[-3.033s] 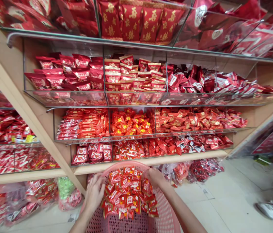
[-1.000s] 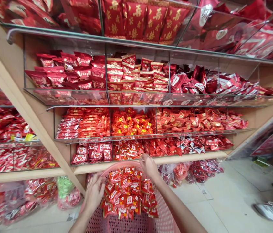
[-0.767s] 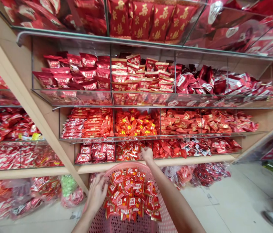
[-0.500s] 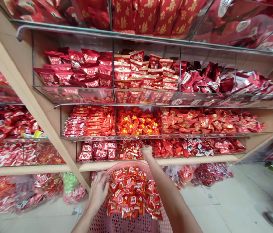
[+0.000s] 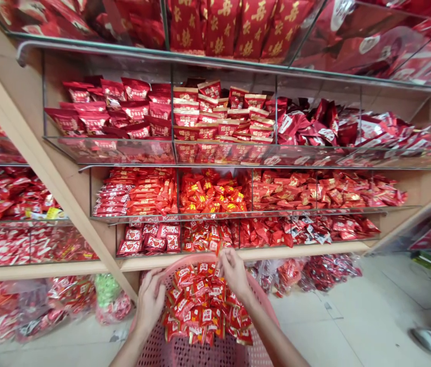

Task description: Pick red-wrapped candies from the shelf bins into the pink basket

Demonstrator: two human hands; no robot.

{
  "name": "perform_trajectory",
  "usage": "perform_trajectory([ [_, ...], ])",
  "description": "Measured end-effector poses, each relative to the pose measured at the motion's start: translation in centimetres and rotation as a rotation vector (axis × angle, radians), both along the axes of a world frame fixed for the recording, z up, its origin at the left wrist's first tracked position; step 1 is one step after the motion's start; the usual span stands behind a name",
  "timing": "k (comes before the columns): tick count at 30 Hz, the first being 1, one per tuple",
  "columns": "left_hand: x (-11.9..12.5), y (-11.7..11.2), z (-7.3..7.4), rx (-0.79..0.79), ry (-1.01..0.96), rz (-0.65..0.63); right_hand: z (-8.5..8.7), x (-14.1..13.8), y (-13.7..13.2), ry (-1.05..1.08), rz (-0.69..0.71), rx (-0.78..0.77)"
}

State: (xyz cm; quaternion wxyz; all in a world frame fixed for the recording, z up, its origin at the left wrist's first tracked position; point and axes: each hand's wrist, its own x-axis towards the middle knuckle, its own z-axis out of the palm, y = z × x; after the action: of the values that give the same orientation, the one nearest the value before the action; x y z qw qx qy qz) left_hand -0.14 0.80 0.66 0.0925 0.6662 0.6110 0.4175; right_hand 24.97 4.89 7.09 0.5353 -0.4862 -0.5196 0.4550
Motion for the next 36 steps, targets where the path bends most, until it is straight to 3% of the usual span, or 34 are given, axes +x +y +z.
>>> perform_trajectory([
  [5, 1.0, -0.4, 0.4, -0.042, -0.256, -0.151, -2.1, -2.0, -6.2, 0.039, 0.243, -0.147],
  [10, 2.6, -0.8, 0.9, -0.53, -0.688, -0.355, -4.0, -3.2, -7.7, 0.042, 0.383, -0.216],
  [12, 2.7, -0.8, 1.1, -0.625, -0.769, -0.397, -4.6, -3.3, -7.7, 0.035, 0.409, -0.235],
  [19, 2.6, -0.5, 1.1, -0.548, -0.756, -0.377, -6.4, -3.2, -7.4, 0.018, 0.332, -0.237],
  [24, 2.8, -0.6, 1.2, -0.566, -0.702, -0.439, -6.1, -2.8, -6.9, -0.144, 0.165, -0.059],
  [36, 2.8, -0.7, 1.1, -0.574, -0.694, -0.45, -6.3, -2.5, -6.5, -0.129, 0.097, -0.09],
])
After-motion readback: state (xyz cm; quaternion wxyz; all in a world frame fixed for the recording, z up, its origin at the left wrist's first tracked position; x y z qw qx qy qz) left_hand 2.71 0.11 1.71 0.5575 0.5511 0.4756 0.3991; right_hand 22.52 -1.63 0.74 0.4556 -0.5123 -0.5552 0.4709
